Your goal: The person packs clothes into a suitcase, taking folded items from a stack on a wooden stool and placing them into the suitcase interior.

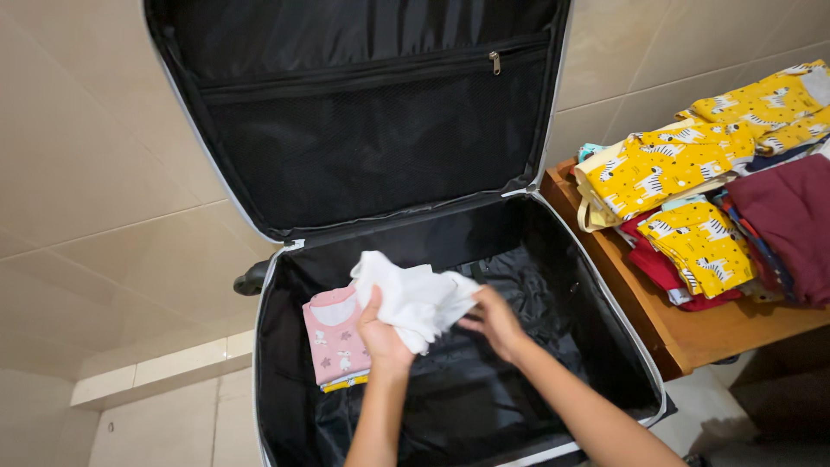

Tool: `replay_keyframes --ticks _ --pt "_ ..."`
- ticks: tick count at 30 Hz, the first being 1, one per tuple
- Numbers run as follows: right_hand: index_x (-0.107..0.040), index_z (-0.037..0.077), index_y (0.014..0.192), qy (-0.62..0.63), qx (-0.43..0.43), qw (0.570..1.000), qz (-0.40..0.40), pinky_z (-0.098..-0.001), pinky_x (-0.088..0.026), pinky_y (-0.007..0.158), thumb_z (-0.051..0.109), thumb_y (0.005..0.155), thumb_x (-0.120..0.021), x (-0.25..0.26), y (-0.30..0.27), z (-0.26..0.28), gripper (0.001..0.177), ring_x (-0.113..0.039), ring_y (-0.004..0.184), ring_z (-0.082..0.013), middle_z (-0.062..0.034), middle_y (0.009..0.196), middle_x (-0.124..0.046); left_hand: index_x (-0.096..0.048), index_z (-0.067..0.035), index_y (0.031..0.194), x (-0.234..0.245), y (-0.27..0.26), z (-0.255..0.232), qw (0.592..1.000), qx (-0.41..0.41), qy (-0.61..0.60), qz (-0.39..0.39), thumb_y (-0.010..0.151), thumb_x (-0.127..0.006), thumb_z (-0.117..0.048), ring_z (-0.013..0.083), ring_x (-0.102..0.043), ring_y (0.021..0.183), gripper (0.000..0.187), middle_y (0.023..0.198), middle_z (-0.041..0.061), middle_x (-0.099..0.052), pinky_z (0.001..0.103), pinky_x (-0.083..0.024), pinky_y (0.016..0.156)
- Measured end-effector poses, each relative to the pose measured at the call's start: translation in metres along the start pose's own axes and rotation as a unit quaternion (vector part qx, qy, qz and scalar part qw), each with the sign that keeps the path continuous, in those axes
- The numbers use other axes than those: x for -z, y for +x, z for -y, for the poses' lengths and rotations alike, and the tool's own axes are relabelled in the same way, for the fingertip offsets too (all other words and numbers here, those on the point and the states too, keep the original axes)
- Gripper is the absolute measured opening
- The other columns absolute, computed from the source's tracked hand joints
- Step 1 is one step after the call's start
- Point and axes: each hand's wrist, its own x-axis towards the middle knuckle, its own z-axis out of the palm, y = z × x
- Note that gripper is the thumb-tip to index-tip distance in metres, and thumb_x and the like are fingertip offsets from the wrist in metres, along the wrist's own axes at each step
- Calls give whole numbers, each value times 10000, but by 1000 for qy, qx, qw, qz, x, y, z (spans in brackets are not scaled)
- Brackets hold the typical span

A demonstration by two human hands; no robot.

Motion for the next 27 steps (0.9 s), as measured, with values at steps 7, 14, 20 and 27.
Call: replay_keyframes --ticks 7,14,20,27 --pt "-576 19 1269 141 50 957 -248 -480 -493 915 322 1049 -431 89 43 8 401 -592 995 -284 -151 1125 -649 -545 -7 1411 13 9 -47 992 -110 -4 -60 991 -533 -297 407 -600 1263 511 1396 190 -618 569 -451 1091" --pt "-513 68 1295 207 99 952 -204 -469 -449 1052 296 1051 -378 90 37 30 360 -597 1234 -262 -96 1332 -615 -563 -13 1390 21 17 -68 989 -111 49 -87 992 -571 -205 373 -614 1237 442 1359 169 -640 525 -476 1088" --pt "-476 117 1336 206 211 949 -111 -518 -429 1092 314 1072 -414 62 17 52 335 -568 1275 -265 -81 1366 -586 -585 32 1354 7 9 -80 989 -133 64 -24 925 -619 -182 392 -638 1223 481 1335 202 -661 518 -491 1081" --pt "-588 108 1268 181 27 922 -341 -544 -502 971 243 1011 -438 138 59 -11 327 -654 1117 -283 -84 1213 -669 -529 -72 1419 58 0 -94 481 -34 815 -323 792 -847 -366 394 -686 1124 762 1219 234 -712 491 -543 1006"
